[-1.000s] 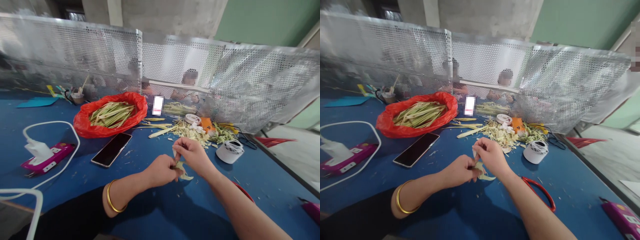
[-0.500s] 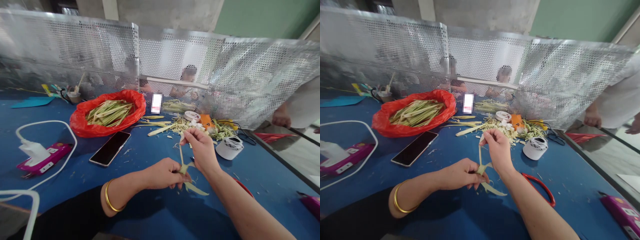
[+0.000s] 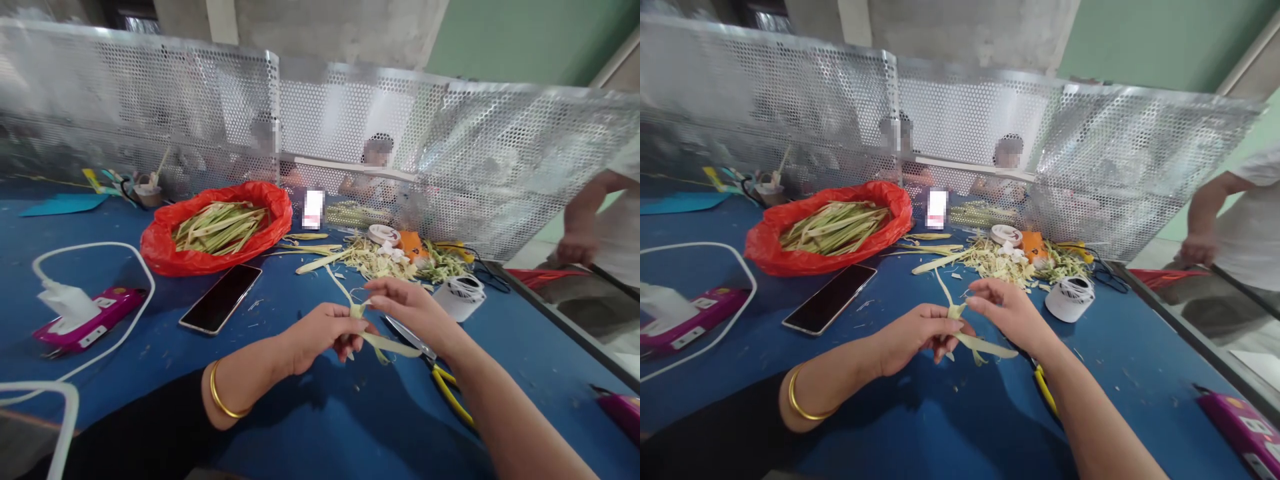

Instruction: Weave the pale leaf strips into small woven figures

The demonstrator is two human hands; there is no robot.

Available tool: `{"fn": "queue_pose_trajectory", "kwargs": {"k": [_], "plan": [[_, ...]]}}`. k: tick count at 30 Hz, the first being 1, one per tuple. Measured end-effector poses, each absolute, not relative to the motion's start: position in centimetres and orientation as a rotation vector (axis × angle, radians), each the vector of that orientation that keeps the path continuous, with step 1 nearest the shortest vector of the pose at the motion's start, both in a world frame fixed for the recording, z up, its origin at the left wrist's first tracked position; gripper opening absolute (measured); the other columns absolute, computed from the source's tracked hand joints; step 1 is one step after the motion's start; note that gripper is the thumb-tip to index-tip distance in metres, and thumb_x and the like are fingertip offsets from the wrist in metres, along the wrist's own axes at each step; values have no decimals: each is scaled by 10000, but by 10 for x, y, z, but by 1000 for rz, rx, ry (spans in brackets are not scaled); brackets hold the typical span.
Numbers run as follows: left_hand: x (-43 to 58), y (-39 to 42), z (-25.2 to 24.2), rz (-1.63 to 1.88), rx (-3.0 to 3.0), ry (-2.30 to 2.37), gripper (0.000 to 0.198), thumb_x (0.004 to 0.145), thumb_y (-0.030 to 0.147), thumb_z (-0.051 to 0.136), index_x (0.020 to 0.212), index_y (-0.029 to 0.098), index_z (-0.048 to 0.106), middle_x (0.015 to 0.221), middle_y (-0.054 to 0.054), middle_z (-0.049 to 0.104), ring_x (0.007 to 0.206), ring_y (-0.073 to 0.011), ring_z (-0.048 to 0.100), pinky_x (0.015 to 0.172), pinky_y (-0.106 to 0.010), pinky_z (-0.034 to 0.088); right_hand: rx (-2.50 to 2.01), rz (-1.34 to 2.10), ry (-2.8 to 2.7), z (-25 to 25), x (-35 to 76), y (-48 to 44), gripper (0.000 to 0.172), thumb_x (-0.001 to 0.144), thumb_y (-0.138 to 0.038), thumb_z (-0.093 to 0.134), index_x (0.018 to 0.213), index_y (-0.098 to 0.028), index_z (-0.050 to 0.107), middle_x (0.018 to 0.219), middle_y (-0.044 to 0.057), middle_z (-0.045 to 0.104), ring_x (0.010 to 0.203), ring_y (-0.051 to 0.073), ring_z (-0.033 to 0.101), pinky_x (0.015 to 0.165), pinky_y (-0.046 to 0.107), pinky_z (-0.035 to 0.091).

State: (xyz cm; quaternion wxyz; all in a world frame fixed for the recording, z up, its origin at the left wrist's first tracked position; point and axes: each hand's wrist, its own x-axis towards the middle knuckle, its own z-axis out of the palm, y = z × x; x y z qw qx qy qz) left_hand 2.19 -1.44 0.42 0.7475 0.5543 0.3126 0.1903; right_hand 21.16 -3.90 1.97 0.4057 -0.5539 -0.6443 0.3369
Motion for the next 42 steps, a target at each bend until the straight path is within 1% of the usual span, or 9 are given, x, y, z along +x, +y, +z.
{"fn": "queue_pose_trajectory", "kwargs": {"k": [5, 12, 17, 19, 21, 25, 30, 35, 42], "plan": [[24, -15, 2, 437, 1187, 751, 254, 778, 353, 620, 823, 120, 712, 590, 5, 572, 465, -70, 447, 482, -221, 360, -1397, 818, -1700, 9, 210, -48, 220, 832, -384, 600, 778, -193, 694, 618, -12, 611, 543, 128, 543, 528, 246, 424], [23, -10, 2, 475, 1139, 763, 230, 798, 298, 618, 868, 120, 746, 576, 8, 577, 455, -68, 469, 455, -202, 386, -1464, 729, -1485, 2, 213, -41, 247, 771, -373, 633, 617, -182, 650, 492, -33, 518, 467, 117, 465, 471, 236, 367], [24, -9, -1, 564, 943, 783, 196, 816, 256, 648, 906, 102, 730, 628, -3, 611, 482, -56, 507, 479, -179, 447, -1618, 343, -1613, -2, 216, -38, 198, 828, -341, 564, 781, -199, 693, 749, 42, 675, 693, 207, 605, 637, 307, 434], [23, -8, 1, 617, 847, 720, 186, 841, 220, 625, 950, 101, 715, 727, -39, 667, 573, -80, 590, 550, -196, 506, -1584, -15, -1585, 3, 214, -44, 180, 841, -328, 565, 894, -207, 687, 941, 85, 685, 870, 255, 611, 754, 357, 435], [23, -7, 5, 672, 786, 659, 182, 834, 132, 608, 990, 106, 698, 862, -79, 710, 712, -122, 664, 572, -198, 525, -1498, -175, -1563, 9, 209, -52, 165, 878, -324, 541, 879, -215, 665, 926, 86, 672, 902, 258, 596, 796, 368, 422], [21, -6, 11, 759, 767, 593, 278, 787, 6, 595, 1030, 113, 676, 1051, -122, 713, 902, -177, 692, 486, -155, 480, -1381, 220, -1711, 7, 191, -61, 187, 892, -333, 549, 778, -227, 654, 786, 45, 663, 778, 214, 602, 730, 314, 437], [20, -6, 9, 778, 829, 588, 266, 803, 49, 620, 1052, 121, 676, 1057, -132, 717, 862, -165, 700, 459, -138, 441, -1322, 680, -1655, -14, 170, -55, 157, 840, -318, 595, 802, -201, 692, 828, 36, 679, 810, 201, 595, 741, 292, 434], [20, -3, 8, 804, 862, 635, 237, 807, 91, 638, 1040, 120, 672, 1026, -140, 724, 836, -169, 701, 429, -142, 412, -1341, 812, -1628, -11, 166, -60, 272, 853, -355, 547, 665, -177, 629, 626, 0, 563, 605, 139, 461, 579, 260, 370], [20, -2, 12, 838, 924, 681, 234, 798, 136, 657, 1030, 105, 669, 950, -129, 730, 789, -161, 684, 430, -166, 411, -1251, 1066, -1560, 7, 168, -66, 248, 801, -320, 542, 597, -184, 574, 691, 35, 624, 677, 166, 530, 616, 267, 404]]}}
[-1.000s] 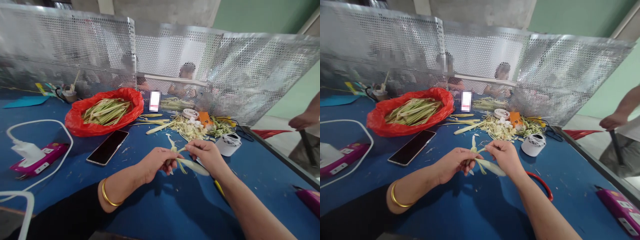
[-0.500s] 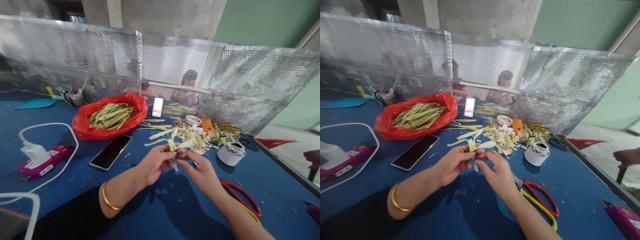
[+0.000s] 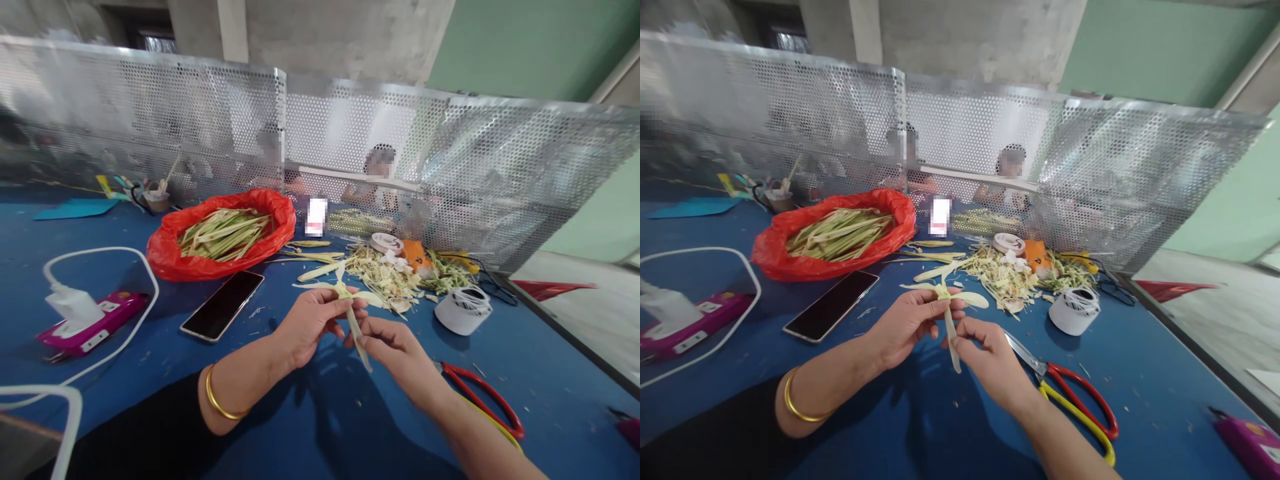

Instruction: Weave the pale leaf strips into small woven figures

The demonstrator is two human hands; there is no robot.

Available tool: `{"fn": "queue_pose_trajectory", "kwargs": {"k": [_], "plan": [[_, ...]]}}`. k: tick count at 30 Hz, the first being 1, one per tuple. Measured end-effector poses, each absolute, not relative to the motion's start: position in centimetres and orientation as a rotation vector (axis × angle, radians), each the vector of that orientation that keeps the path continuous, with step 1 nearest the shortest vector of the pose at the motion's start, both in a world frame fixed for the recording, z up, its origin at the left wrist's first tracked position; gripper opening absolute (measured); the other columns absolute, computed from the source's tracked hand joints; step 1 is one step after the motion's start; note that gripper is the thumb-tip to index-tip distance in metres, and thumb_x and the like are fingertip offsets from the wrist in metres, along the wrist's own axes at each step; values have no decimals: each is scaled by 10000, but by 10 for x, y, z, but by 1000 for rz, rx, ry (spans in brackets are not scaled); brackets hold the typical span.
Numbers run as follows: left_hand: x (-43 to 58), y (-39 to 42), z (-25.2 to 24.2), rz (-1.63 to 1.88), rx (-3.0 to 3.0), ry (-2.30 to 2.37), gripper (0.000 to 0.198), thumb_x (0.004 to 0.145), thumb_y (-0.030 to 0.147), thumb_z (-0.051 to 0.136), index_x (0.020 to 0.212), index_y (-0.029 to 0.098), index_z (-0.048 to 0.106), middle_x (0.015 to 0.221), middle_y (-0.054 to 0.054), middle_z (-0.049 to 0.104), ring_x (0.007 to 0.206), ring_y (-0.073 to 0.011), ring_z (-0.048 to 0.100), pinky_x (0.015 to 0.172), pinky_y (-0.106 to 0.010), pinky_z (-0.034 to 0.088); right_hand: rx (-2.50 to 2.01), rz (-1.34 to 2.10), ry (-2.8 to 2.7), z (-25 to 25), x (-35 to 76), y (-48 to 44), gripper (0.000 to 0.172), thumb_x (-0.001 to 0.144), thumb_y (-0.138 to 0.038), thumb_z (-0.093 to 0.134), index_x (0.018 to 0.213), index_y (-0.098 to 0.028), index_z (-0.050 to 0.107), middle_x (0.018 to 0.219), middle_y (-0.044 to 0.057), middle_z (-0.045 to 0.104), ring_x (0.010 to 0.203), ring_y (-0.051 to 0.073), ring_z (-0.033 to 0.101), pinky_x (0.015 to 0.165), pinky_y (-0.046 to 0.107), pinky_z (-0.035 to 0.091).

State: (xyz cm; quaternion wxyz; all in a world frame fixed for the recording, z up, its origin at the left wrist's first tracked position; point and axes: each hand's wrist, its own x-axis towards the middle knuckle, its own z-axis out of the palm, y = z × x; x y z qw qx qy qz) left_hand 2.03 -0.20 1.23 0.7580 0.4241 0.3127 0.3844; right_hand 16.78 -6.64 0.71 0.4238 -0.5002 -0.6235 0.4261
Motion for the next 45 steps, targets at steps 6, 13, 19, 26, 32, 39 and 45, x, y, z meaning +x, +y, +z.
{"fn": "queue_pose_trajectory", "kwargs": {"k": [6, 13, 19, 26, 32, 39, 45], "plan": [[21, -4, 8, 885, 997, 699, 278, 755, 232, 714, 1013, 135, 680, 823, -60, 702, 661, -120, 634, 433, -174, 367, -1209, 1117, -1551, 7, 166, -65, 260, 816, -374, 556, 675, -186, 667, 717, 46, 654, 701, 184, 568, 637, 278, 432], [21, -6, 3, 772, 1078, 627, 323, 720, 372, 733, 932, 132, 689, 766, -25, 659, 520, -83, 550, 523, -231, 399, -1277, 1021, -1425, -9, 158, -60, 388, 839, -497, 565, 624, -183, 637, 677, 43, 629, 710, 188, 564, 691, 283, 437], [21, -8, 7, 793, 950, 725, 391, 906, 431, 476, 1058, 130, 673, 865, -102, 722, 650, -137, 623, 558, -236, 409, -1307, 971, -1428, -12, 158, -62, 280, 804, -366, 554, 608, -180, 626, 664, 14, 580, 657, 157, 502, 638, 266, 381], [19, -6, 10, 805, 976, 796, 365, 945, 369, 426, 1133, 138, 636, 874, -96, 729, 673, -133, 634, 517, -214, 389, -1228, 999, -1524, -4, 157, -66, 238, 756, -269, 532, 539, -190, 591, 675, 21, 548, 724, 174, 508, 666, 271, 377], [19, -6, 11, 826, 1049, 790, 384, 943, 404, 437, 1153, 143, 624, 865, -100, 722, 653, -130, 622, 521, -219, 395, -1212, 1066, -1502, -2, 159, -67, 208, 731, -253, 503, 547, -193, 579, 665, 20, 518, 755, 191, 501, 687, 287, 371], [21, -5, 8, 848, 1040, 843, 389, 924, 423, 474, 1128, 132, 630, 802, -99, 712, 597, -129, 605, 489, -224, 366, -1118, 1139, -1595, 0, 163, -63, 192, 694, -199, 500, 515, -209, 571, 626, 23, 512, 875, 227, 534, 865, 335, 377], [20, -3, 9, 838, 1056, 872, 371, 914, 429, 488, 1086, 144, 651, 755, -77, 704, 558, -117, 584, 453, -220, 318, -1085, 1148, -1667, 3, 164, -64, 197, 726, -163, 495, 547, -205, 566, 822, 51, 631, 1031, 242, 555, 935, 358, 382]]}}
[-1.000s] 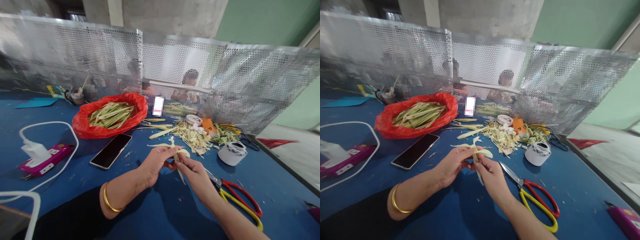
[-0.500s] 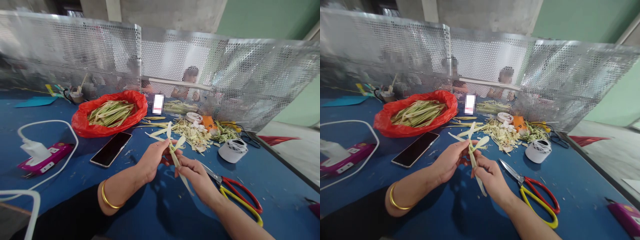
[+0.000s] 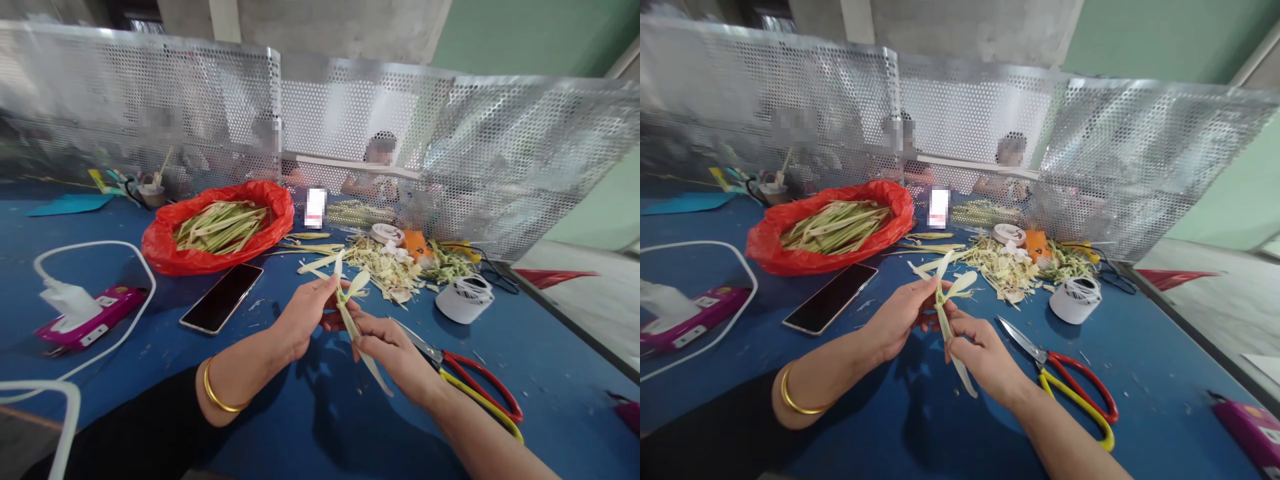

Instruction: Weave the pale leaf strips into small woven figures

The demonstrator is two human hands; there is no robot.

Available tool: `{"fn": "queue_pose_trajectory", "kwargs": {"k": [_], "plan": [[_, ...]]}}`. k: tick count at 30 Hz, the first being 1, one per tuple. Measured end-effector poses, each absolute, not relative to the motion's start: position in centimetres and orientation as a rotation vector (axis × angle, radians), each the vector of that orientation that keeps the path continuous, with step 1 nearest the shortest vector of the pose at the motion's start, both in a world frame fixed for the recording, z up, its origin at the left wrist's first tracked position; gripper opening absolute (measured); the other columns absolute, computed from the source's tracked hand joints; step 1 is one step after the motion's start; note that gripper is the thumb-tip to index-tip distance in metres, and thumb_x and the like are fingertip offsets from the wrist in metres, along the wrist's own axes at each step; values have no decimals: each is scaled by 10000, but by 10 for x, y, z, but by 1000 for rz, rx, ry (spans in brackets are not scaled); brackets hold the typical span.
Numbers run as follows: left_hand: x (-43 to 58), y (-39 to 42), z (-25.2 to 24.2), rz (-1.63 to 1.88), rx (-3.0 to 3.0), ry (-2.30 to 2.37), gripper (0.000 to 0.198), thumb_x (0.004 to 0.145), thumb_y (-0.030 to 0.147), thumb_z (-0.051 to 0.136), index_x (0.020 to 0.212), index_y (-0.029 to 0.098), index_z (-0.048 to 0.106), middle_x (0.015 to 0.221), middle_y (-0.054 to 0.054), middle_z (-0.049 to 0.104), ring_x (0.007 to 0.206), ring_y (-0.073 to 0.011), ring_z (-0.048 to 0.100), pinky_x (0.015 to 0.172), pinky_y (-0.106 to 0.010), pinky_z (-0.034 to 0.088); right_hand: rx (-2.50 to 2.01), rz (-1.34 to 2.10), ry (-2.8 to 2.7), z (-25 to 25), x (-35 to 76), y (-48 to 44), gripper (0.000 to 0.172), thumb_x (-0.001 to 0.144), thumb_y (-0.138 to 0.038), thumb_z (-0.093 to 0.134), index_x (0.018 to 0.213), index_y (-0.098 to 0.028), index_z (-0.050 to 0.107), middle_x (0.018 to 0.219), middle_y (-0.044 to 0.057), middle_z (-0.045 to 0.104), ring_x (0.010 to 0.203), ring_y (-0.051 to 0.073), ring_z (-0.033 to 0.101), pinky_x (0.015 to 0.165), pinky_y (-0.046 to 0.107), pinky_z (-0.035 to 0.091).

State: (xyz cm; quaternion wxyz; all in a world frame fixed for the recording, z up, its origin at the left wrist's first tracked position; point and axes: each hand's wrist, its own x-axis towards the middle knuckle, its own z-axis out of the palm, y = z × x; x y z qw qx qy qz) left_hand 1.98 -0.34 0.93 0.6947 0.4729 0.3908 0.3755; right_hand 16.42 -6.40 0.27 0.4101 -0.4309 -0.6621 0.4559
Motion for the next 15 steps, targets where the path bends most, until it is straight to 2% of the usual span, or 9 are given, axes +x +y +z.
{"fn": "queue_pose_trajectory", "kwargs": {"k": [2, 5, 8, 9, 11, 13, 15], "plan": [[20, -3, 8, 842, 1080, 894, 359, 901, 434, 505, 1033, 141, 665, 737, -75, 702, 540, -111, 574, 437, -221, 288, -1092, 1099, -1737, 3, 163, -65, 203, 742, -153, 491, 556, -202, 558, 828, 49, 630, 1009, 233, 566, 913, 352, 406], [19, 0, 6, 843, 1088, 914, 347, 901, 441, 497, 986, 147, 661, 732, -69, 701, 541, -113, 587, 437, -220, 297, -1155, 919, -1890, 2, 164, -67, 239, 784, -142, 475, 558, -200, 530, 771, 36, 602, 855, 199, 584, 770, 309, 453], [18, 2, 7, 832, 1079, 906, 332, 901, 449, 492, 962, 160, 646, 722, -55, 693, 580, -126, 630, 444, -211, 313, -1286, 494, -1940, 1, 171, -66, 297, 889, -214, 464, 598, -205, 522, 664, 15, 551, 677, 170, 550, 647, 290, 436], [18, 2, 7, 811, 1083, 896, 333, 896, 457, 499, 951, 162, 644, 711, -50, 687, 586, -132, 640, 441, -209, 310, -1310, 315, -1894, 1, 175, -65, 271, 913, -242, 464, 658, -205, 550, 693, 23, 568, 696, 177, 560, 658, 299, 440], [18, 1, 8, 733, 1113, 862, 363, 881, 488, 511, 928, 156, 649, 686, -44, 674, 573, -136, 644, 433, -209, 300, -1317, 8, -1806, 2, 182, -62, 126, 918, -262, 501, 885, -203, 608, 908, 73, 637, 875, 219, 597, 762, 342, 454], [18, -1, 8, 647, 1151, 816, 425, 862, 542, 516, 907, 144, 658, 684, -47, 668, 559, -134, 638, 431, -210, 302, -1299, -168, -1858, 1, 188, -58, 179, 897, -232, 545, 1069, -219, 593, 1101, 98, 641, 1056, 259, 574, 882, 401, 429], [18, -3, 7, 609, 1175, 794, 466, 818, 587, 558, 888, 138, 661, 710, -50, 671, 575, -134, 639, 435, -206, 303, -1284, -217, -1990, 0, 190, -55, 182, 888, -190, 554, 1058, -236, 600, 1080, 74, 675, 1090, 267, 577, 945, 443, 392]]}}
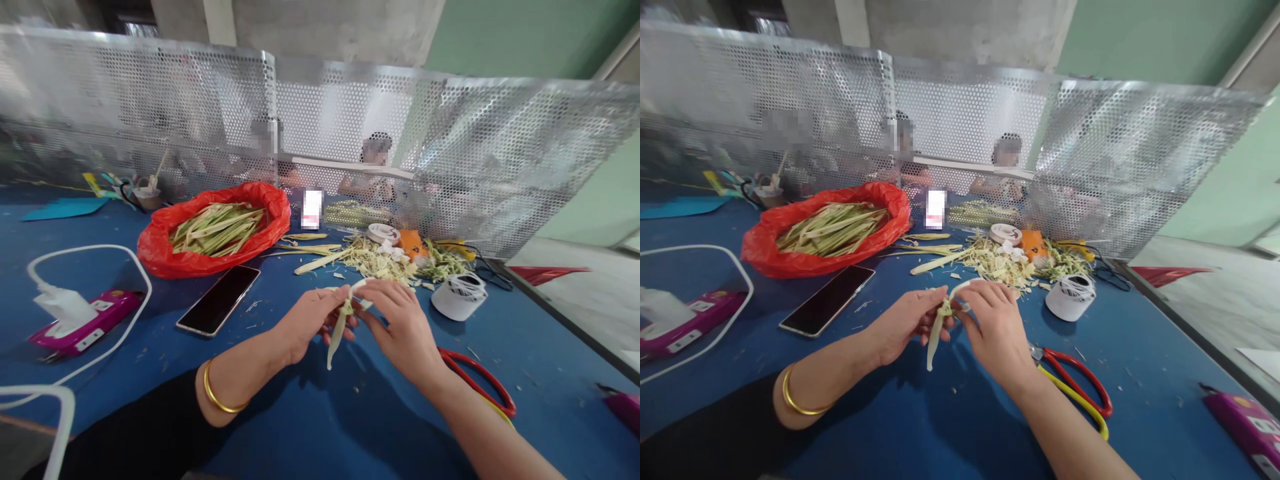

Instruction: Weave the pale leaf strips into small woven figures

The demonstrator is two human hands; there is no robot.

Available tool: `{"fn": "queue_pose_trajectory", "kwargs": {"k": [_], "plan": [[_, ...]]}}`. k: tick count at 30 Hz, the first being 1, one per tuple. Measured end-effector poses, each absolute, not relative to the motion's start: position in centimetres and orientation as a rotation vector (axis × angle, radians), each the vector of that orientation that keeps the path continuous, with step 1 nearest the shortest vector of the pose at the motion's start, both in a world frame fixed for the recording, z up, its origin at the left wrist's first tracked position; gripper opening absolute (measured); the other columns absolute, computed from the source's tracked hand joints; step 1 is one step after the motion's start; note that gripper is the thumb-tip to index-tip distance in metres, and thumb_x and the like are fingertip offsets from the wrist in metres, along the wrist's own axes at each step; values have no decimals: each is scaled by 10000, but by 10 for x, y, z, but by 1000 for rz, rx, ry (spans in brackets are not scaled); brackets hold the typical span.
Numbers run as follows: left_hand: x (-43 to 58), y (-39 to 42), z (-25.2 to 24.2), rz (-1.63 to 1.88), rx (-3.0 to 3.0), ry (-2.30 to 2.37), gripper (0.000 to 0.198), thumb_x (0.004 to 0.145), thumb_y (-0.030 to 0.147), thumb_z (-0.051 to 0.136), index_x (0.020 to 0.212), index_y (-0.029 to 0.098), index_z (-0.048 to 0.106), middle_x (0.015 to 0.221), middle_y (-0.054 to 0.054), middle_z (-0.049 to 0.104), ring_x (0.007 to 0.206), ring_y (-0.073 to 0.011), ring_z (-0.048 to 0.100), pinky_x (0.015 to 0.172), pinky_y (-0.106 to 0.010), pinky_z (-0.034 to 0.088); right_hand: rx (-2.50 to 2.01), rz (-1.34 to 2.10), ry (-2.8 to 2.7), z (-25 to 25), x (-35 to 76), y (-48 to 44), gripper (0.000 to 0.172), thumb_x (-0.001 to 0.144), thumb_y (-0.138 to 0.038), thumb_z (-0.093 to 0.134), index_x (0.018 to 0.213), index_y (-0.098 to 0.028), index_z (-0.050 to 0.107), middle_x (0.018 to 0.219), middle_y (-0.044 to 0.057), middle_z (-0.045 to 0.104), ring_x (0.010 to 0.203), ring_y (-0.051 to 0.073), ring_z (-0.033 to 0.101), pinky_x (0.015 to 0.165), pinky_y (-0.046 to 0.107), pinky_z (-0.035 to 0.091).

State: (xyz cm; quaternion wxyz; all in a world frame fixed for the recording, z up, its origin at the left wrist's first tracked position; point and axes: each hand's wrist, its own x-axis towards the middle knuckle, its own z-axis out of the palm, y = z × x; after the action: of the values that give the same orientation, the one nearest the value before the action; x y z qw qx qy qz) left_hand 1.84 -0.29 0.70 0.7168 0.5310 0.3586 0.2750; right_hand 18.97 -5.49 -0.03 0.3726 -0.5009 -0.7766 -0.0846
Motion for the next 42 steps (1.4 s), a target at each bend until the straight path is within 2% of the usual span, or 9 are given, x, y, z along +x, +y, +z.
{"fn": "queue_pose_trajectory", "kwargs": {"k": [4, 7, 13, 18, 22, 27, 32, 36, 42], "plan": [[18, -5, 6, 612, 1173, 838, 445, 691, 532, 732, 887, 136, 672, 744, -45, 678, 622, -133, 644, 461, -197, 318, -1290, -142, -2042, -4, 188, -54, 277, 859, -124, 543, 1118, -219, 562, 992, 47, 714, 1014, 237, 631, 1014, 470, 348], [19, -5, 5, 625, 1141, 814, 423, 697, 515, 733, 885, 138, 697, 743, -43, 679, 614, -123, 633, 525, -214, 382, -1283, -110, -2053, -4, 187, -54, 394, 818, -110, 562, 1197, -204, 512, 998, 47, 715, 983, 226, 647, 1047, 477, 324], [22, -7, 4, 697, 1075, 717, 427, 692, 534, 729, 795, 121, 697, 678, -31, 651, 611, -117, 599, 696, -278, 483, -1250, -329, -2060, -5, 189, -53, 214, 890, -116, 509, 1083, -194, 559, 928, 44, 731, 892, 205, 673, 1035, 463, 338], [23, -8, 6, 769, 1137, 808, 275, 588, 300, 832, 744, 131, 681, 700, -18, 662, 568, -108, 581, 651, -266, 484, -1242, -450, -2075, 0, 187, -56, 163, 903, -119, 494, 1015, -187, 591, 865, 40, 742, 818, 195, 691, 1017, 453, 350], [23, -8, 7, 770, 1097, 853, 150, 656, 224, 766, 735, 132, 678, 650, -12, 642, 546, -108, 580, 615, -256, 483, -1290, -453, -2044, 5, 191, -57, 164, 899, -122, 503, 1004, -203, 599, 806, 24, 745, 772, 194, 693, 986, 443, 369], [22, -6, 7, 776, 1076, 853, 167, 657, 233, 781, 731, 117, 687, 634, -25, 643, 562, -119, 596, 669, -289, 504, -1331, -448, -1991, 6, 194, -57, 171, 910, -140, 509, 1034, -225, 590, 861, 30, 754, 818, 201, 696, 995, 442, 354], [20, -2, 5, 772, 989, 720, 295, 652, 329, 805, 831, 111, 720, 784, -78, 713, 744, -156, 658, 828, -315, 494, -1315, -508, -1886, 6, 186, -64, 151, 905, -238, 550, 1040, -203, 607, 1012, 94, 707, 970, 247, 635, 926, 419, 379], [21, -2, 3, 822, 995, 698, 320, 581, 243, 841, 856, 121, 732, 819, -76, 728, 843, -168, 657, 871, -296, 467, -1390, -164, -1899, -2, 173, -68, 206, 919, -301, 550, 747, -215, 624, 710, 13, 667, 692, 179, 618, 742, 333, 402], [25, -4, 1, 848, 1007, 726, 295, 579, 267, 846, 815, 118, 749, 795, -75, 733, 838, -182, 656, 877, -307, 465, -1402, 208, -1806, -11, 163, -64, 252, 904, -246, 523, 658, -213, 567, 648, -4, 613, 662, 167, 591, 665, 286, 430]]}}
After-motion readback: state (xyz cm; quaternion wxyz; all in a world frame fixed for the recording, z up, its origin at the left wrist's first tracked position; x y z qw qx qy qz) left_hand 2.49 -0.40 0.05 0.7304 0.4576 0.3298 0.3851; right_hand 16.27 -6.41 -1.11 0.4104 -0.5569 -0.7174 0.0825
